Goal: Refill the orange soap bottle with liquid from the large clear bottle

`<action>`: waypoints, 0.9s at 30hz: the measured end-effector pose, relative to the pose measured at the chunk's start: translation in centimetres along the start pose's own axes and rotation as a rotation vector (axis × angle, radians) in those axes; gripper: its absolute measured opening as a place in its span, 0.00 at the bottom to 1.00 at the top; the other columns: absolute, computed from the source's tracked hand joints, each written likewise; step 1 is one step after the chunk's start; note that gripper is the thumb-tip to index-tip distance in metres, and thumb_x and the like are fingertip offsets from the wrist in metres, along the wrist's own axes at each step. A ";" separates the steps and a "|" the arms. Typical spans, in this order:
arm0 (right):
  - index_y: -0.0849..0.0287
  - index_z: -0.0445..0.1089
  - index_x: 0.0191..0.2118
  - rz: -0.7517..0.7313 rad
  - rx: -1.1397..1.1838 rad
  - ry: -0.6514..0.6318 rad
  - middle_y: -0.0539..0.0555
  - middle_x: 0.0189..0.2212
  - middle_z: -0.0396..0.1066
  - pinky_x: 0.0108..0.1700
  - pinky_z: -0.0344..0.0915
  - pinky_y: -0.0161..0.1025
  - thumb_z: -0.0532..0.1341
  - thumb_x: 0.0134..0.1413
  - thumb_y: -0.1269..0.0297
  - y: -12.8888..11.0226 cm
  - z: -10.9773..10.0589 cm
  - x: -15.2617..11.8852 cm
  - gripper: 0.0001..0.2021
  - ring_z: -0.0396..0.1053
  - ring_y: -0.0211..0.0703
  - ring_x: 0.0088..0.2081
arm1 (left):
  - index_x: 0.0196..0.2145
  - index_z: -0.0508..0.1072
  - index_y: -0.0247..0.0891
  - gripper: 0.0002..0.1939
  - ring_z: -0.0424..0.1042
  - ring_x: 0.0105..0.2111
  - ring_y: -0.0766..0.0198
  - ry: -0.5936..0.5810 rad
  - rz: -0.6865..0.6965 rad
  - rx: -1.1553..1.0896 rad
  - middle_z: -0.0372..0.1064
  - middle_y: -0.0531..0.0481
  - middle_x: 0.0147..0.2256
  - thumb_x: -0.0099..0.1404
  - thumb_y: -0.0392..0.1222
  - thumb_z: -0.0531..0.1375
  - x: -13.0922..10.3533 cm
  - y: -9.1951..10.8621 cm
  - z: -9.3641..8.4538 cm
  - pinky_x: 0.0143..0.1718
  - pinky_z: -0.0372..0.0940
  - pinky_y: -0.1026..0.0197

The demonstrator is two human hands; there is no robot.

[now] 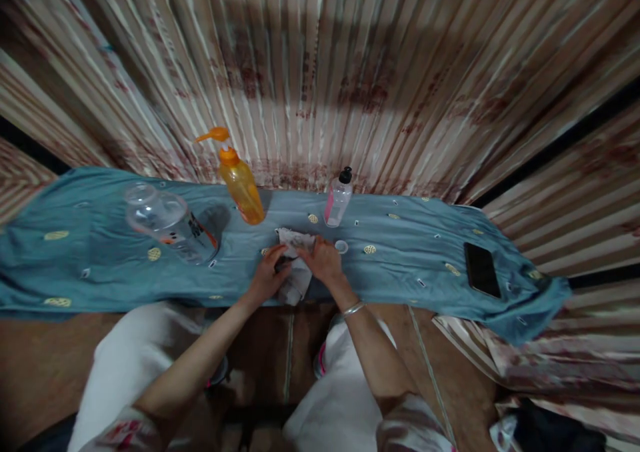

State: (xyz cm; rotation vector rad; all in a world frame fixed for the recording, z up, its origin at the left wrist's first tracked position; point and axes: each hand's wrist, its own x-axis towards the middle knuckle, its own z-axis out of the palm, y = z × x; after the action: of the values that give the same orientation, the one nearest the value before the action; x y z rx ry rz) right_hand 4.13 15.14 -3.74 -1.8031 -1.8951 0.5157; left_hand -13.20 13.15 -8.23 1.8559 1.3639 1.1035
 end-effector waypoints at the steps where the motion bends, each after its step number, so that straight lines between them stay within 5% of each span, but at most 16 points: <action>1: 0.59 0.65 0.52 -0.016 -0.003 -0.032 0.57 0.50 0.67 0.47 0.68 0.51 0.59 0.58 0.54 -0.3 0.6 -0.2 0.20 0.68 0.45 0.47 | 0.52 0.68 0.37 0.24 0.63 0.58 0.51 -0.014 -0.001 -0.025 0.63 0.40 0.55 0.56 0.31 0.60 -0.4 0.4 0.1 0.61 0.59 0.43; 9: 0.58 0.65 0.53 -0.241 0.076 -0.141 0.57 0.51 0.67 0.47 0.68 0.50 0.58 0.58 0.55 -3.2 2.1 1.1 0.19 0.68 0.45 0.47 | 0.54 0.66 0.44 0.24 0.64 0.56 0.53 0.098 -0.033 -0.281 0.57 0.42 0.59 0.60 0.33 0.57 -5.0 3.4 -2.5 0.50 0.69 0.49; 13: 0.58 0.63 0.56 -0.327 0.100 -0.085 0.59 0.55 0.64 0.53 0.64 0.55 0.58 0.59 0.56 -4.7 2.8 0.9 0.21 0.65 0.49 0.53 | 0.55 0.66 0.43 0.23 0.59 0.60 0.49 0.184 -0.067 -0.127 0.56 0.40 0.60 0.61 0.36 0.58 -6.7 2.7 -4.5 0.57 0.62 0.42; 16: 0.56 0.64 0.55 -0.388 0.095 -0.091 0.59 0.55 0.65 0.56 0.61 0.53 0.56 0.60 0.58 -5.1 3.8 -0.2 0.19 0.63 0.48 0.56 | 0.54 0.67 0.43 0.23 0.59 0.60 0.49 0.171 -0.029 -0.016 0.60 0.41 0.58 0.61 0.36 0.59 -6.5 1.4 -5.2 0.62 0.55 0.39; 22: 0.58 0.66 0.52 -0.446 0.062 -0.135 0.57 0.52 0.66 0.49 0.67 0.51 0.58 0.58 0.56 -4.8 4.8 -1.0 0.19 0.67 0.45 0.49 | 0.47 0.74 0.40 0.19 0.67 0.54 0.48 -0.052 -0.037 0.086 0.69 0.40 0.52 0.56 0.33 0.60 -5.3 -0.8 -5.7 0.57 0.62 0.40; 27: 0.58 0.65 0.53 -0.407 0.056 -0.082 0.57 0.52 0.66 0.48 0.68 0.51 0.58 0.58 0.55 -6.1 3.7 2.3 0.20 0.67 0.46 0.48 | 0.56 0.65 0.38 0.26 0.62 0.59 0.50 0.059 0.006 0.014 0.64 0.39 0.57 0.60 0.37 0.59 -3.1 -1.0 -7.2 0.61 0.57 0.41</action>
State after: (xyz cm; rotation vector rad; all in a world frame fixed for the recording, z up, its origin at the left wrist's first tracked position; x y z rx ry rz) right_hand -3.05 17.21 -3.08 -1.3257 -2.2036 0.4941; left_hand -20.35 10.41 -6.43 1.8519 1.4027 1.1630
